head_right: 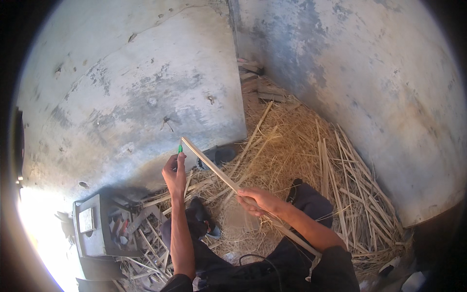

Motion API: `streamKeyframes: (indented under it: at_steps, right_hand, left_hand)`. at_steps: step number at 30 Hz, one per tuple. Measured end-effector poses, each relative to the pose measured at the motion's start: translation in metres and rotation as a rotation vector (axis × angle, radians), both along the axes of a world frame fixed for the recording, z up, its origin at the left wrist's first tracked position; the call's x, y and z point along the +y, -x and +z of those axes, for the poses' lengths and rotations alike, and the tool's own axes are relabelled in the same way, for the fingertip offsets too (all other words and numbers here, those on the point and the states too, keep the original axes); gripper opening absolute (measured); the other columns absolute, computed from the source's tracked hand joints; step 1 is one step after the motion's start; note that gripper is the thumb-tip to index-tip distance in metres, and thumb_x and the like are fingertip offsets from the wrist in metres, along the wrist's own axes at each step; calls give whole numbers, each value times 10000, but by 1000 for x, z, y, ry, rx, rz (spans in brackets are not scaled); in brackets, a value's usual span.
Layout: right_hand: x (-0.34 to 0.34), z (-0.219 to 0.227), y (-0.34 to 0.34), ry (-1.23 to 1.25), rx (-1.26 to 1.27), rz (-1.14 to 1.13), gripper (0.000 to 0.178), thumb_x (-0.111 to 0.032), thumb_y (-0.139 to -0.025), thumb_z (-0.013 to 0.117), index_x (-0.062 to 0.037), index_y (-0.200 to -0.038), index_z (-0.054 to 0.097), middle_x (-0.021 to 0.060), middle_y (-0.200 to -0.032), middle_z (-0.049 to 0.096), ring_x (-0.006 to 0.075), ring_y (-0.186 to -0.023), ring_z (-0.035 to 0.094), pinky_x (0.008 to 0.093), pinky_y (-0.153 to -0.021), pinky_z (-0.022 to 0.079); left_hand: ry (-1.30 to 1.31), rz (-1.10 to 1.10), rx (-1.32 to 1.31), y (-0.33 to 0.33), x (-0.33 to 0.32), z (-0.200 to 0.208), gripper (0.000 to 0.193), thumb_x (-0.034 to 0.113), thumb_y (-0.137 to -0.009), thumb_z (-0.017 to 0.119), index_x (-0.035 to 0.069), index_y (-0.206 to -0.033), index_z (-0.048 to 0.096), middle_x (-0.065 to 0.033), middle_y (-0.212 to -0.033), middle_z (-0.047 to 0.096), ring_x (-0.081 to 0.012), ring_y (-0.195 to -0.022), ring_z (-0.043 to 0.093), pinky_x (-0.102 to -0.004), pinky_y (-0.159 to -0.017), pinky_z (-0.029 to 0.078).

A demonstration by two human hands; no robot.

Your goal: The person sits on the floor and uses a green utility knife to shave the surface of a long bamboo stick. They hold the stick with one hand and scrape the blade along its length to remove the outer layer, creating thin shavings that fall onto the floor.

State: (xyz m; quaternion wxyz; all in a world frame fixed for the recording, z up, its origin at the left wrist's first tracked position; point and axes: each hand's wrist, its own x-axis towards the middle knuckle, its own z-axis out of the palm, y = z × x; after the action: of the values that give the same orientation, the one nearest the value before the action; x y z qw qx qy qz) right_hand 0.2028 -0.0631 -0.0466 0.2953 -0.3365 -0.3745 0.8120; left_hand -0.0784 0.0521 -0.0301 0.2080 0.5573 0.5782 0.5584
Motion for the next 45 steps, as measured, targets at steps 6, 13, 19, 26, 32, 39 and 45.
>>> streamKeyframes:
  at_steps: [6, 13, 19, 26, 32, 39, 45]
  right_hand:
    - [3, 6, -6, -26, 13, -85, 388, -437, -1129, 454, -95, -997, 582, -45, -602, 429, 54, -416, 451, 212, -390, 342]
    - [6, 12, -10, -33, -9, -164, 394, -428, -1138, 442, -83, -1028, 597, -47, -601, 411, 57, -410, 451, 214, -403, 363]
    - [6, 14, -11, -32, -10, -172, 382, -408, -1145, 432, -83, -1025, 594, -44, -600, 407, 63, -401, 438, 216, -399, 369]
    - [5, 3, -7, 16, -15, -146, 378, -389, -1136, 456, -104, -915, 570, -43, -583, 402, 67, -391, 414, 224, -385, 356]
    - [2, -3, -2, 39, -26, -36, 382, -377, -1132, 465, -93, -900, 571, -42, -568, 401, 73, -394, 420, 229, -378, 343]
    - [0, 1, -1, -86, -70, -23, 417, -412, -1134, 425, -56, -1039, 621, -49, -606, 422, 59, -415, 425, 217, -393, 360]
    - [6, 2, -3, -121, -53, -158, 538, -383, -1139, 341, -14, -1447, 581, -46, -715, 471, 61, -512, 475, 224, -480, 419]
  left_hand:
    - [32, -64, -103, 2, 0, -1, 359, 311, -1042, 679, -32, -951, 731, 12, -606, 485, -55, -608, 392, -301, -533, 284]
    - [16, -535, 43, -17, -16, 0, 228, 198, -966, 765, -28, -939, 746, -10, -621, 537, -66, -596, 445, -286, -547, 377]
    - [51, -568, 189, -29, -26, 9, 248, 247, -977, 755, 1, -988, 778, -34, -592, 567, -77, -589, 477, -310, -558, 409]
    - [-19, -252, 270, -23, -14, 0, 341, 344, -925, 808, 8, -981, 800, -96, -544, 554, -135, -490, 497, -343, -509, 411]
    - [-82, 64, 197, -5, 4, -3, 396, 393, -966, 765, -2, -985, 790, -86, -537, 546, -135, -490, 482, -350, -503, 393]
    - [-23, 54, 102, 6, 4, -2, 471, 418, -1020, 694, -36, -903, 734, -16, -547, 462, -100, -547, 365, -350, -511, 297]
    - [-77, -259, 36, -4, -7, -2, 330, 301, -1004, 733, -19, -921, 735, -13, -586, 486, -67, -576, 423, -298, -520, 336]
